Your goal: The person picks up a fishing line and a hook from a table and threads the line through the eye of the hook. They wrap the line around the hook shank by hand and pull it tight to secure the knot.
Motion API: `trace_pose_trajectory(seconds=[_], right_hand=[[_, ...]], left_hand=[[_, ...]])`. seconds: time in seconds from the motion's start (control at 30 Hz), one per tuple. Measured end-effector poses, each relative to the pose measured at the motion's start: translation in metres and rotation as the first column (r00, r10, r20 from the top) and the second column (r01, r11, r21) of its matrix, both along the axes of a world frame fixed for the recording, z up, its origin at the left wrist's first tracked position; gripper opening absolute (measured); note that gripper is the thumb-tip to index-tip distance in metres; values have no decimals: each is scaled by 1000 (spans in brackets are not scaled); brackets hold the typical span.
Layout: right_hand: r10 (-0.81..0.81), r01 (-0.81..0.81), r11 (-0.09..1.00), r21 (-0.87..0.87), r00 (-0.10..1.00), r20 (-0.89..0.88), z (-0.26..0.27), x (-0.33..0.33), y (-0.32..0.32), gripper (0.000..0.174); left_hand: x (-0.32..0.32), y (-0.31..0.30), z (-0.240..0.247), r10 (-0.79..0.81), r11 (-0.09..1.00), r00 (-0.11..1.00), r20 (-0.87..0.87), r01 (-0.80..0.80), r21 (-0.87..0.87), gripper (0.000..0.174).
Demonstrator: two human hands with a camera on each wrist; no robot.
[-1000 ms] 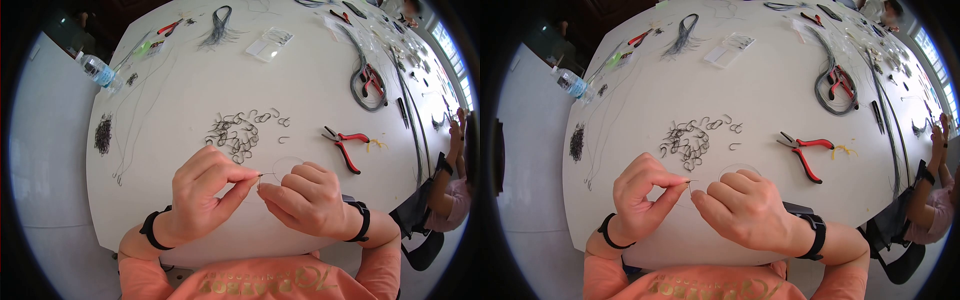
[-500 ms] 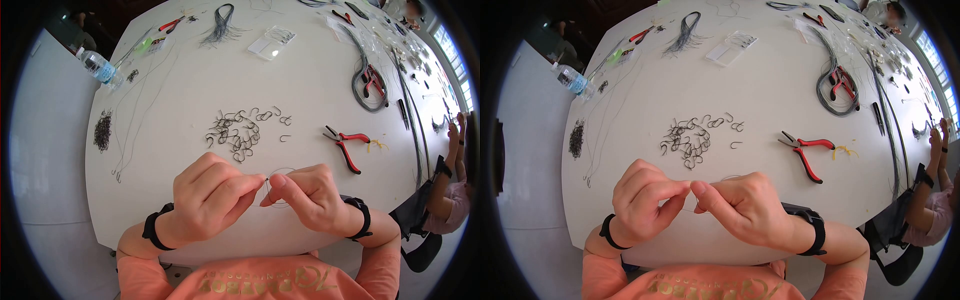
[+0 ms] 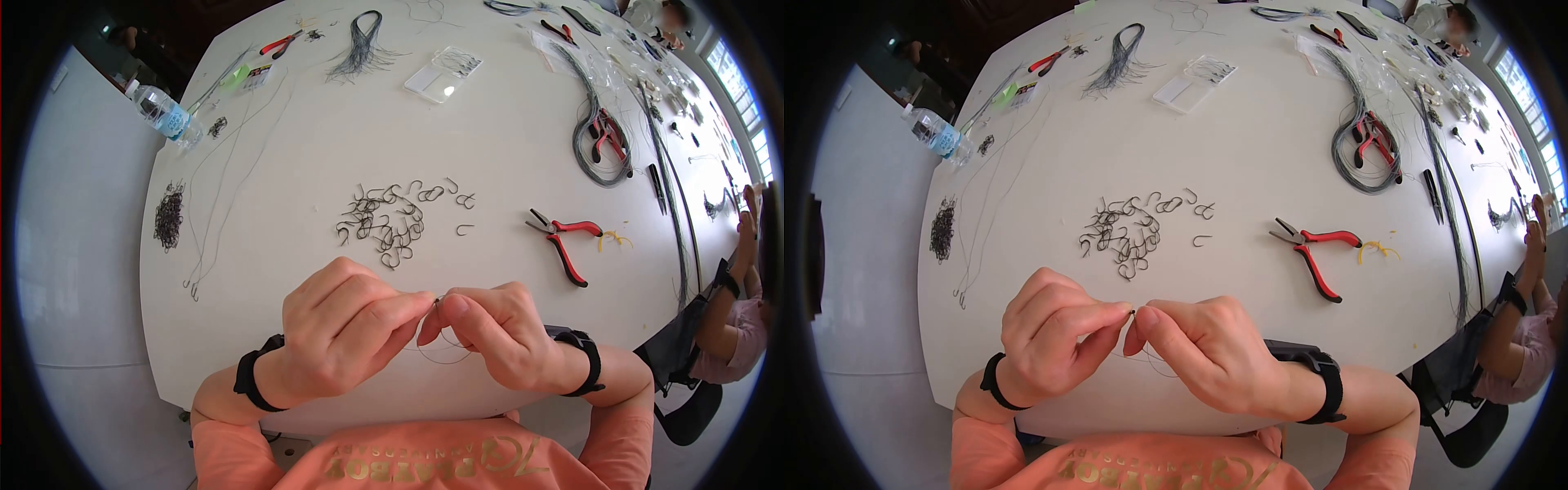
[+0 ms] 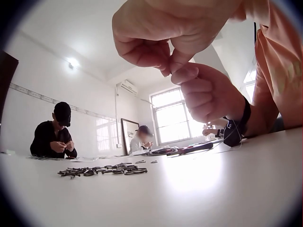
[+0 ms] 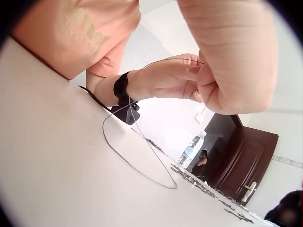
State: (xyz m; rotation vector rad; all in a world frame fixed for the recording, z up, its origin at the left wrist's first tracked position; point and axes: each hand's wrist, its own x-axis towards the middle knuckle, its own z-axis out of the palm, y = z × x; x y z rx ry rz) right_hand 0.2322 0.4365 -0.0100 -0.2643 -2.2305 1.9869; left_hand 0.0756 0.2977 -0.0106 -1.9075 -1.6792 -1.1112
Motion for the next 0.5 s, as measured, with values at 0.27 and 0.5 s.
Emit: trace_pose_trajectory(seconds=[0.27, 0.5], right_hand=[[-34, 37, 994, 99, 999, -34, 2, -2, -2, 31], [15, -16, 999, 36, 999, 29, 5, -1, 5, 29]], left_hand=[[1, -1, 2, -16, 998, 990, 139, 24, -57, 25], [-1, -5, 6, -11, 988, 949, 315, 58, -141, 21]])
